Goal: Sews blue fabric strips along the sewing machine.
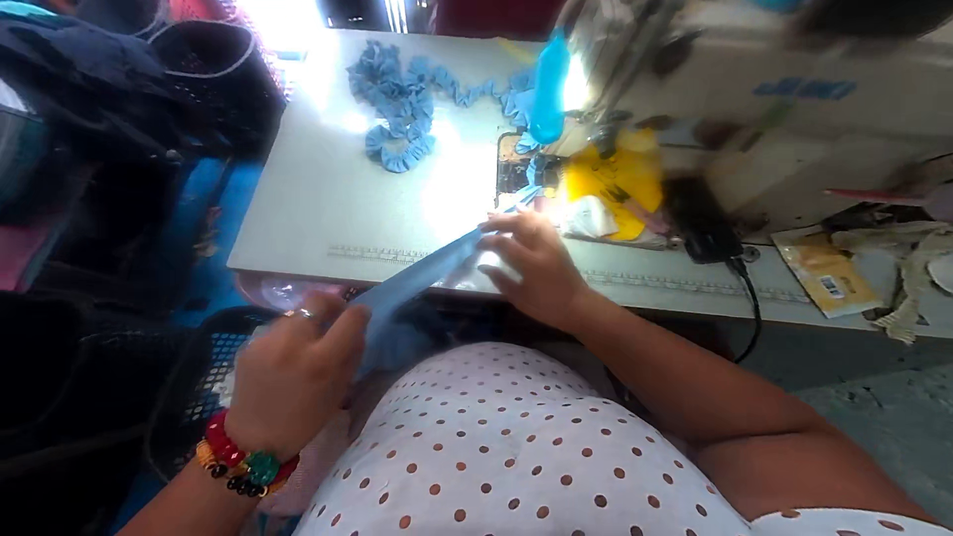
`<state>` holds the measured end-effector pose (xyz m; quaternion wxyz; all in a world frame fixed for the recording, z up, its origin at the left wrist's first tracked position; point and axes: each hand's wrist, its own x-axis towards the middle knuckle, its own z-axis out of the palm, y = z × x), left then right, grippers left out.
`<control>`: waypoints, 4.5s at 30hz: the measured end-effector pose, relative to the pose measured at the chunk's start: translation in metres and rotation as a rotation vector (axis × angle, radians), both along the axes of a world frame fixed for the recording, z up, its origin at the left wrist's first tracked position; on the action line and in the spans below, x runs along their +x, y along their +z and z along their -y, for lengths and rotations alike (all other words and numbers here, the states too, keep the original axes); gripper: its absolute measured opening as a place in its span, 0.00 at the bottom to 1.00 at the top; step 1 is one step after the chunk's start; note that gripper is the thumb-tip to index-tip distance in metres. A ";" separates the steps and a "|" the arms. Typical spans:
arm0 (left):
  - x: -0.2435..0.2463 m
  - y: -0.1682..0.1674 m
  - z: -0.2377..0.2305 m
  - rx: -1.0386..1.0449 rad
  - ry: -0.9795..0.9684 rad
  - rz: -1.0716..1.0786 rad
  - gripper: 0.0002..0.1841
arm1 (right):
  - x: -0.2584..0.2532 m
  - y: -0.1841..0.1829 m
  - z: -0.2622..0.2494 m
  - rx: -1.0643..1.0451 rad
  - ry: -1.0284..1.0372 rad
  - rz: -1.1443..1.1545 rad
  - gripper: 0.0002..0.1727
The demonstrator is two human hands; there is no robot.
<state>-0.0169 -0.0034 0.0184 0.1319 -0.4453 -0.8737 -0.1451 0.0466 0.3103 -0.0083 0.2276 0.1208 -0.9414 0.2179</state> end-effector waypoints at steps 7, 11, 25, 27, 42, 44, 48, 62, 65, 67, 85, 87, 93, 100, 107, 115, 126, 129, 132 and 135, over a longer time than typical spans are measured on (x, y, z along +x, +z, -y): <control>-0.030 0.008 0.001 -0.083 -0.064 -0.071 0.10 | -0.013 0.005 0.025 0.124 0.159 -0.111 0.08; -0.029 0.023 0.006 0.019 -0.177 -0.010 0.15 | -0.015 0.009 0.032 0.022 0.149 -0.092 0.09; 0.006 0.021 0.000 0.468 -0.235 0.136 0.10 | -0.014 0.039 0.060 -0.234 0.317 -0.072 0.07; 0.008 0.023 -0.001 0.467 -0.250 0.139 0.10 | -0.011 0.041 0.060 -0.173 0.303 -0.120 0.07; 0.013 -0.017 -0.015 0.092 -0.634 0.977 0.13 | 0.114 0.016 -0.002 0.092 0.243 0.128 0.12; 0.009 -0.024 -0.021 0.069 -0.591 1.063 0.13 | 0.108 -0.001 -0.011 0.113 0.247 0.119 0.12; 0.003 -0.030 -0.029 -0.015 -0.516 1.161 0.12 | 0.086 -0.023 -0.027 0.170 0.205 0.044 0.12; 0.004 -0.050 -0.026 0.044 -0.198 1.094 0.19 | 0.005 -0.040 -0.091 0.269 -0.007 -0.063 0.13; 0.007 -0.054 -0.024 0.122 -0.130 1.080 0.16 | -0.008 -0.040 -0.098 0.270 -0.114 -0.004 0.14; 0.007 -0.053 -0.022 0.207 -0.116 1.097 0.11 | -0.014 -0.039 -0.100 0.263 -0.165 0.044 0.15; 0.008 -0.020 0.001 0.273 -0.124 0.110 0.13 | -0.008 0.006 0.046 -0.124 0.253 0.090 0.12; 0.010 -0.017 0.001 0.323 -0.152 0.105 0.12 | -0.011 0.013 0.055 -0.135 0.296 0.068 0.08; 0.013 -0.008 -0.003 0.431 -0.143 0.051 0.11 | -0.015 0.022 0.063 -0.136 0.282 -0.118 0.08; 0.016 0.000 -0.006 0.484 -0.249 0.131 0.13 | 0.005 0.037 0.060 0.001 0.223 -0.192 0.08; 0.020 -0.006 -0.007 0.263 -0.499 0.847 0.16 | 0.082 0.033 0.028 0.186 0.197 -0.015 0.12; 0.000 -0.045 -0.031 0.195 -0.367 1.126 0.10 | 0.077 -0.033 -0.033 0.142 0.128 0.026 0.12; 0.004 -0.055 -0.042 0.262 -0.221 1.116 0.08 | 0.015 -0.039 -0.083 0.234 -0.018 -0.064 0.13; 0.003 -0.059 -0.051 0.360 -0.141 1.081 0.09 | -0.002 -0.040 -0.095 0.239 -0.066 -0.024 0.14; 0.005 -0.058 -0.062 0.458 0.003 1.045 0.16 | -0.014 -0.040 -0.099 0.226 -0.183 0.034 0.14; 0.004 -0.055 -0.070 0.571 0.147 1.105 0.23 | -0.018 -0.036 -0.088 0.257 -0.279 0.084 0.15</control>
